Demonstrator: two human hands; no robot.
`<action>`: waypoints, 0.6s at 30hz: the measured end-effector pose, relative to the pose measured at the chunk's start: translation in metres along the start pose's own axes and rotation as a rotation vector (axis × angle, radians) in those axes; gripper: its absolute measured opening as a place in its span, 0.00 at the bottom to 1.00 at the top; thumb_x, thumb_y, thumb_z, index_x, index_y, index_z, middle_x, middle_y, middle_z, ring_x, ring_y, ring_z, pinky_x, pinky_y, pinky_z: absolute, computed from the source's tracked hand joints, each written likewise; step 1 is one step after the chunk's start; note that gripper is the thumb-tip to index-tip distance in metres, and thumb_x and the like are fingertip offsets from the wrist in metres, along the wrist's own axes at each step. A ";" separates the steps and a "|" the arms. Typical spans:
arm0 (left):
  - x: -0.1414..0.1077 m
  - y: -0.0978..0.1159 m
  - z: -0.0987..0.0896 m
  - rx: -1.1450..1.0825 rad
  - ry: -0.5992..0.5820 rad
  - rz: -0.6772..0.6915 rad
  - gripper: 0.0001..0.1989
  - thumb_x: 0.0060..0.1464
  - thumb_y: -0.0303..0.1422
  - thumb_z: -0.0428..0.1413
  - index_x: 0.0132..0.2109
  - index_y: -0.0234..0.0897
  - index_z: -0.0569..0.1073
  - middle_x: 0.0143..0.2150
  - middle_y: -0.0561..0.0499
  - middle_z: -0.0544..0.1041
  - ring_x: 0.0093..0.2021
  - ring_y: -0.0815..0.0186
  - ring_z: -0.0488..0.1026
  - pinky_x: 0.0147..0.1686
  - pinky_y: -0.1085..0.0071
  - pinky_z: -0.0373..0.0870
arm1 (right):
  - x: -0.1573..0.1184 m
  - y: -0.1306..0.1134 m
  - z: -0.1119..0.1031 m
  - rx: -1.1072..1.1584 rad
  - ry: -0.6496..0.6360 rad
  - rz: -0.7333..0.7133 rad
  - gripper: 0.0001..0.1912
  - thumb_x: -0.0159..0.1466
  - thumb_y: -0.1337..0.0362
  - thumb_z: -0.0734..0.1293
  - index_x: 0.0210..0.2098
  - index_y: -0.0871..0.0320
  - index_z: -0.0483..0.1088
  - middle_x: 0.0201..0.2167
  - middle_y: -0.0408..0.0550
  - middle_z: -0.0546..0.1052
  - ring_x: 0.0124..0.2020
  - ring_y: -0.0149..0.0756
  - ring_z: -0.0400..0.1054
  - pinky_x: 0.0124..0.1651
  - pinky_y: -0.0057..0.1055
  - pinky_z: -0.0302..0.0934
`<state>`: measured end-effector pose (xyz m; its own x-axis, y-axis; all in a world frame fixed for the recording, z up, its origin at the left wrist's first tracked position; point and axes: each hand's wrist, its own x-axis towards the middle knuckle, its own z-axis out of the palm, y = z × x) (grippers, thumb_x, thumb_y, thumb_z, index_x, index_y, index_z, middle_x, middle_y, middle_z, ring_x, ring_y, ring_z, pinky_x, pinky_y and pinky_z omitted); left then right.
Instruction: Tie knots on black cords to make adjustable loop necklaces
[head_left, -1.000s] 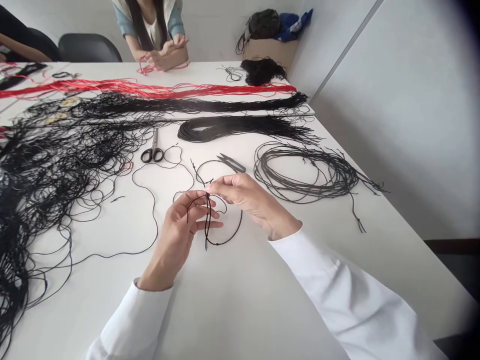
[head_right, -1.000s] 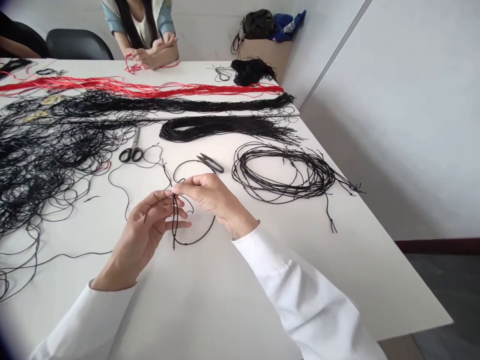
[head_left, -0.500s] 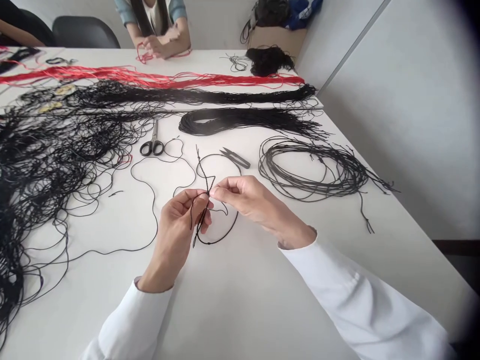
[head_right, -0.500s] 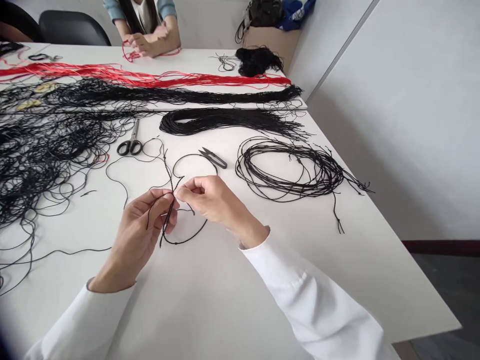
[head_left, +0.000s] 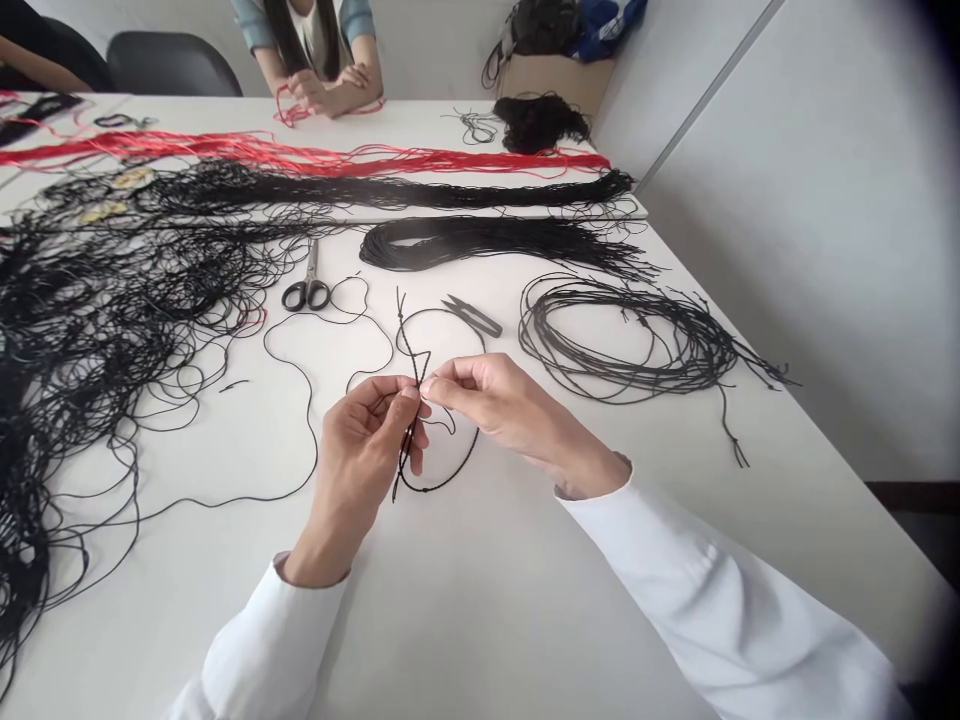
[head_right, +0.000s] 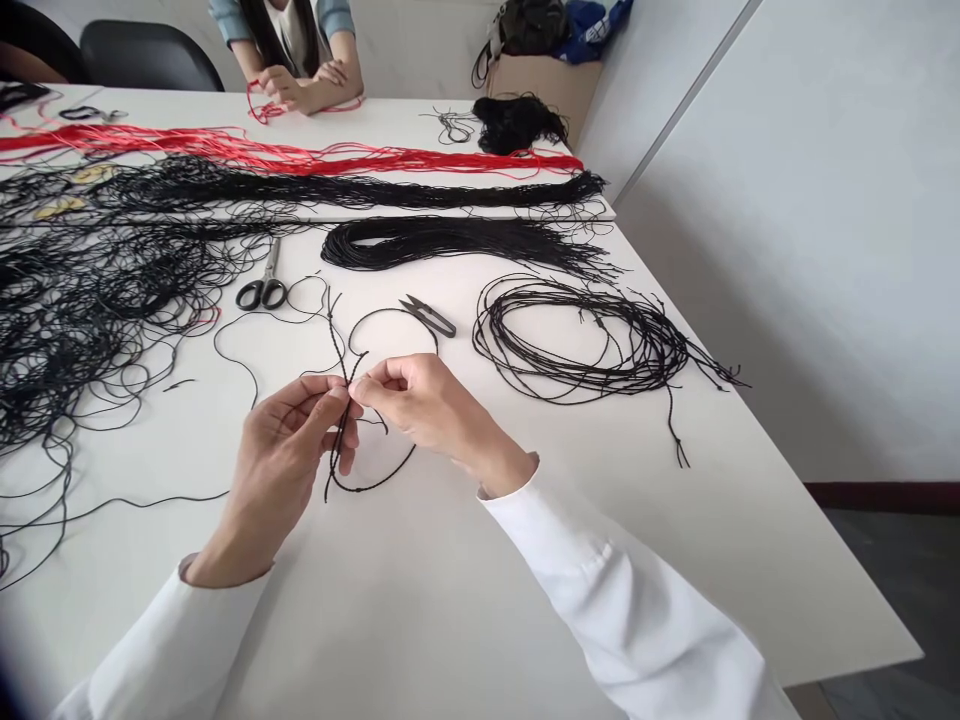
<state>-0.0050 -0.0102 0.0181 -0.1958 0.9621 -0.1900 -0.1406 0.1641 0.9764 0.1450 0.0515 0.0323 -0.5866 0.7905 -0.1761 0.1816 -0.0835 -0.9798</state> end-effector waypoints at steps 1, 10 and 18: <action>0.000 0.000 0.000 -0.011 0.003 -0.004 0.08 0.57 0.36 0.60 0.37 0.35 0.74 0.29 0.52 0.73 0.23 0.70 0.69 0.18 0.73 0.68 | 0.000 0.000 0.000 0.005 0.002 -0.004 0.13 0.65 0.59 0.63 0.27 0.57 0.70 0.23 0.41 0.72 0.29 0.31 0.59 0.35 0.31 0.52; 0.000 0.003 0.001 -0.041 0.008 -0.036 0.07 0.56 0.33 0.61 0.40 0.33 0.74 0.32 0.50 0.74 0.26 0.68 0.70 0.18 0.73 0.71 | 0.000 0.000 -0.001 0.001 0.009 0.027 0.14 0.66 0.58 0.63 0.27 0.58 0.69 0.22 0.39 0.63 0.28 0.30 0.52 0.32 0.31 0.47; 0.000 -0.001 -0.001 -0.041 0.006 -0.015 0.09 0.58 0.35 0.61 0.40 0.32 0.75 0.32 0.49 0.74 0.26 0.68 0.70 0.17 0.73 0.72 | 0.001 -0.001 -0.002 0.043 0.002 0.010 0.15 0.66 0.59 0.64 0.25 0.58 0.67 0.21 0.38 0.63 0.28 0.29 0.53 0.33 0.30 0.48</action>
<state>-0.0053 -0.0108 0.0167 -0.1988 0.9582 -0.2057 -0.1830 0.1699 0.9683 0.1455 0.0533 0.0331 -0.5835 0.7906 -0.1859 0.1538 -0.1172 -0.9811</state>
